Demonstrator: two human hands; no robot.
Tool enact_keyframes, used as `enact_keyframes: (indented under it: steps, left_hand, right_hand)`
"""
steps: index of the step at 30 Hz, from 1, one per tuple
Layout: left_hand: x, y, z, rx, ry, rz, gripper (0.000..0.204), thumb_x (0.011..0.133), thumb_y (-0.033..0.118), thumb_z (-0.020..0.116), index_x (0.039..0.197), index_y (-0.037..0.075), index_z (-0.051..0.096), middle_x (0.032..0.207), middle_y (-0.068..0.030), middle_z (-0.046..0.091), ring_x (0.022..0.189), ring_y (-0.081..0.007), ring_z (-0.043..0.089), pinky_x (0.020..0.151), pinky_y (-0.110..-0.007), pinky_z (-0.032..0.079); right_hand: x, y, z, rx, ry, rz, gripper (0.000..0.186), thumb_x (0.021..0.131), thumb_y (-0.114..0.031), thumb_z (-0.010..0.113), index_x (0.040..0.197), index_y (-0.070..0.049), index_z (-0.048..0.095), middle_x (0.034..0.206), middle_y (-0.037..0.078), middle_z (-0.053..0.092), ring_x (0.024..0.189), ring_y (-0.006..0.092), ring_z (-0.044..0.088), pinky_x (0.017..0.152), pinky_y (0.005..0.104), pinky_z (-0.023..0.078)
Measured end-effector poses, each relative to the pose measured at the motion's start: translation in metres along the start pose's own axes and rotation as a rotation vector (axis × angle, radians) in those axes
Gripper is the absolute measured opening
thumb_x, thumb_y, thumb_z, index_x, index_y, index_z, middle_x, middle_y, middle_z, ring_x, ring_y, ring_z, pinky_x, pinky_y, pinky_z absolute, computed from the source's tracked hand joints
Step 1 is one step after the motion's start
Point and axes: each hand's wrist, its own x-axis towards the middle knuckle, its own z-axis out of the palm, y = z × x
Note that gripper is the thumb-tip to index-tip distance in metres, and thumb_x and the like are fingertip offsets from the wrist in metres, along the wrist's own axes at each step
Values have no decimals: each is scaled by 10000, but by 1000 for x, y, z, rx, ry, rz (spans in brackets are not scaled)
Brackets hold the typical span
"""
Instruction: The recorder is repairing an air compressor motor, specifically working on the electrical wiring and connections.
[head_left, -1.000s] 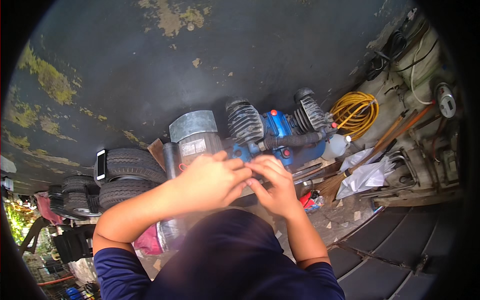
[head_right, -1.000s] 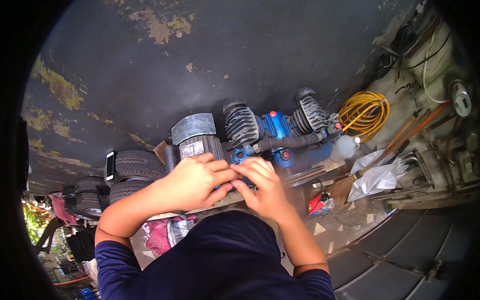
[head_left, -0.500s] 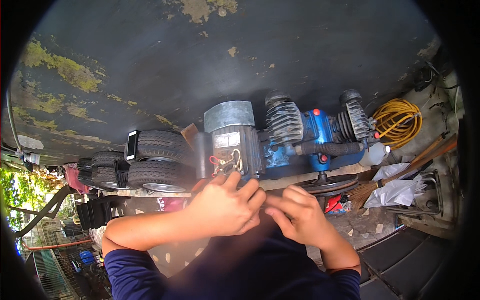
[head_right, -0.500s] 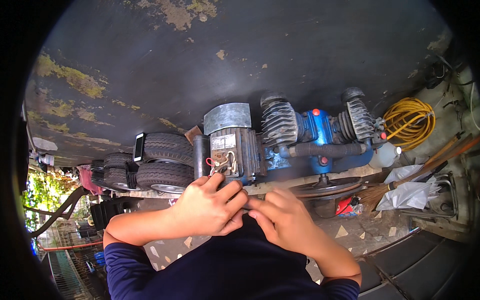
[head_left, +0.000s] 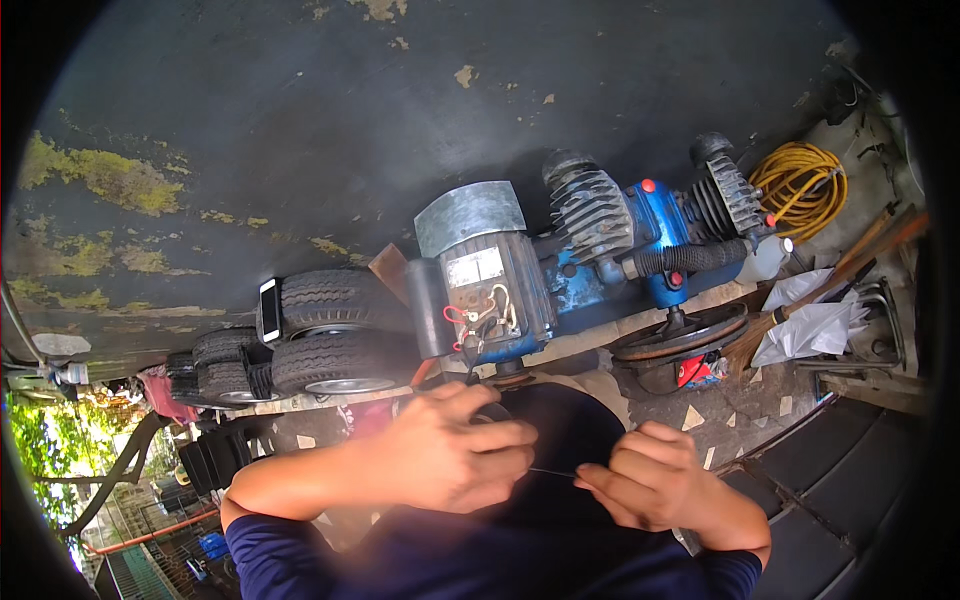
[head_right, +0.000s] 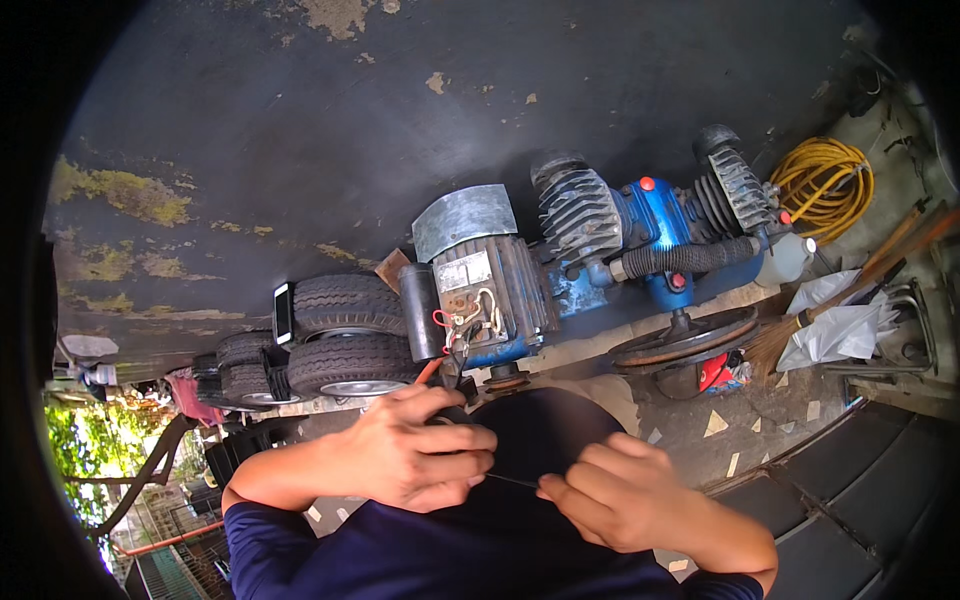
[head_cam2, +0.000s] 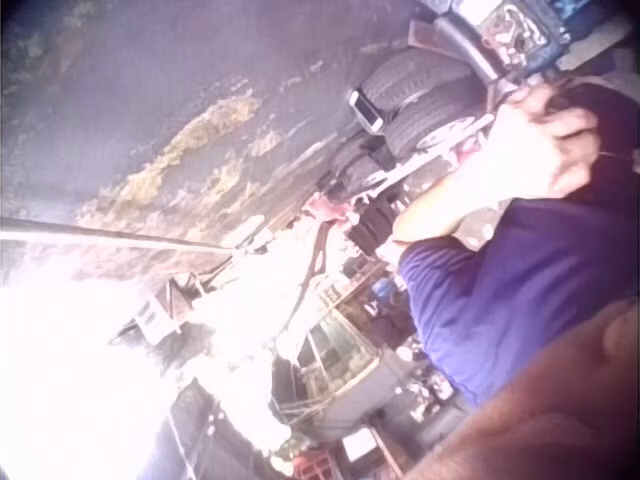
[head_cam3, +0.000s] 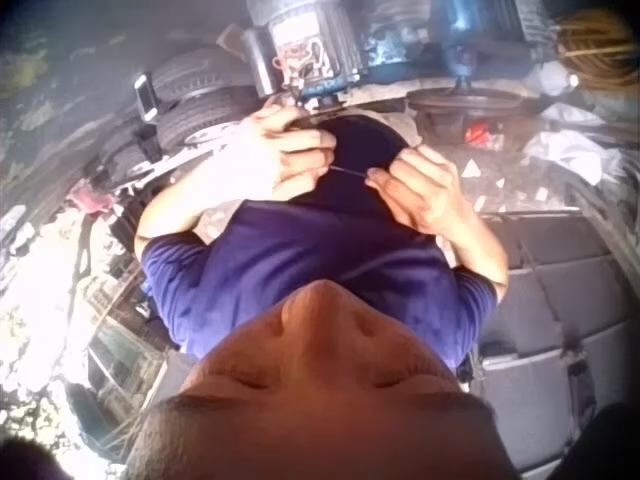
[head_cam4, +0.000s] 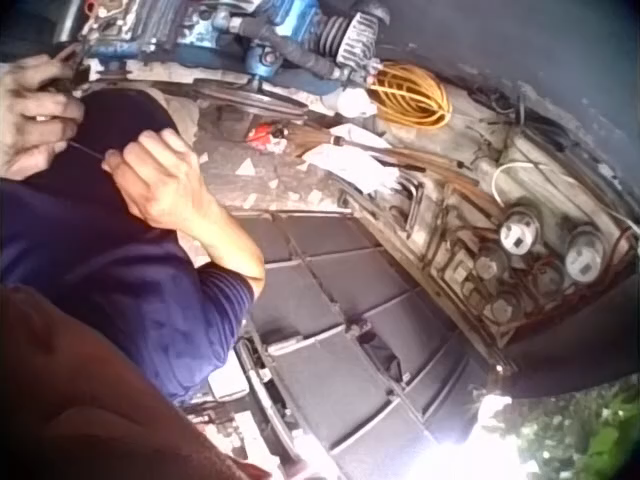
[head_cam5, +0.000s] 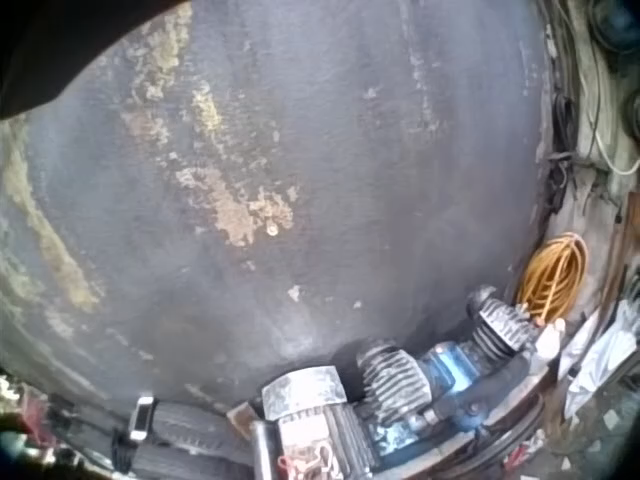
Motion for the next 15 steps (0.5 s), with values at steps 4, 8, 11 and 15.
enact_keyframes:
  steps: [4, 8, 11, 15]
  left_hand:
    - [-30, -93, -71, -1, 376, -534, 105, 959, 41, 625, 920, -10, 708, 910, -140, 725, 855, -257, 725, 792, -387, 583]
    - [7, -170, -17, 290, 365, -401, 247, 959, 179, 681, 1131, 38, 788, 1158, -156, 765, 1082, -325, 742, 954, -437, 592]
    - [40, -235, 38, 449, 211, -556, 682, 965, 348, 643, 1560, 41, 515, 1288, -184, 716, 1176, -363, 693, 1021, -474, 562]
    - [62, -254, 63, 343, 310, -508, 580, 963, 368, 678, 1468, 93, 606, 1326, -162, 694, 1232, -362, 676, 1028, -482, 568]
  right_hand:
    - [-70, 6, -49, -361, 303, 541, 122, 814, -13, 798, 824, -53, 683, 762, 63, 660, 620, 237, 574, 575, 365, 430]
    - [-29, -5, -37, -220, 466, 474, 260, 801, -63, 863, 1034, 18, 781, 801, 109, 670, 694, 249, 636, 642, 353, 493]
    - [-2, 18, -2, -119, 412, 437, 308, 804, 17, 852, 1107, 16, 794, 864, 112, 706, 742, 234, 665, 669, 340, 525]
    - [18, 27, 39, 45, 406, 382, 328, 841, 96, 792, 1161, 26, 789, 875, 105, 702, 745, 197, 663, 656, 302, 521]
